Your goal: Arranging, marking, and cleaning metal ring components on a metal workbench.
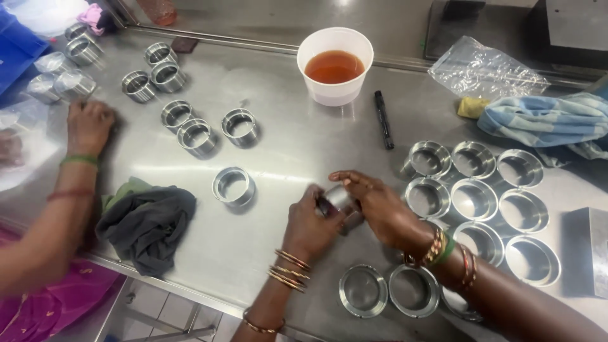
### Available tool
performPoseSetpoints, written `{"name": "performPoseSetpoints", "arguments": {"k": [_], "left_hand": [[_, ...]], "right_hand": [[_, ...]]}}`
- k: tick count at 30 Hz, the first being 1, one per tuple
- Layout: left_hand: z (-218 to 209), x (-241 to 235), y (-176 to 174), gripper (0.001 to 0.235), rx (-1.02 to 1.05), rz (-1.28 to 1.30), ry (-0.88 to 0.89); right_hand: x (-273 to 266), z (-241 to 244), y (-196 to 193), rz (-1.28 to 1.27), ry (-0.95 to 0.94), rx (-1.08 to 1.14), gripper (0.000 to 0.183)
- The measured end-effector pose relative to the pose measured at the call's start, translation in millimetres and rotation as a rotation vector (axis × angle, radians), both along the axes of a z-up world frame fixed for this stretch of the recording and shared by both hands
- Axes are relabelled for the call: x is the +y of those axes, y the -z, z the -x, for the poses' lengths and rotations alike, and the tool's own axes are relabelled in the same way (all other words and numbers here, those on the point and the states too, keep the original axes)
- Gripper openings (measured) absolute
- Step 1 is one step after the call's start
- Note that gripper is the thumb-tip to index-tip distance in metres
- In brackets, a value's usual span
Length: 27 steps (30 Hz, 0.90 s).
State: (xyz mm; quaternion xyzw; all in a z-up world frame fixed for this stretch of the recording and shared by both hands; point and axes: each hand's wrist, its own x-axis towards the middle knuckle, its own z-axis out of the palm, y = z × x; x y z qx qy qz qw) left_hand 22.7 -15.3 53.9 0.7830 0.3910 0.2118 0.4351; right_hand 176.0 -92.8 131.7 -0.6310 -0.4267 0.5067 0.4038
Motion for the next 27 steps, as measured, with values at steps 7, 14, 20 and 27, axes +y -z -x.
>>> {"name": "performPoseSetpoints", "arguments": {"k": [7,14,20,27], "left_hand": [[0.7,-27.3,-20.7,0.063,-0.325,-0.113,-0.141],[19.0,28.7,-7.5,0.079,0.005,-0.051,-0.005],[49.3,107.4,-15.7,0.091,0.47,-0.538,0.123],[64.3,179.5,11.9,0.099,0.678,-0.822,0.212]], "right_hand": [[-8.6,-14.1,28.9,-0.645,-0.281,-0.88,0.066],[-18.2,-35.9,5.3,0.193,0.165,-0.228,0.042],[-31.3,-68.1,4.3,0.064,0.408,0.095,0.046],[-36.0,-70.5,10.8,0.139,0.38,0.067,0.045]]}}
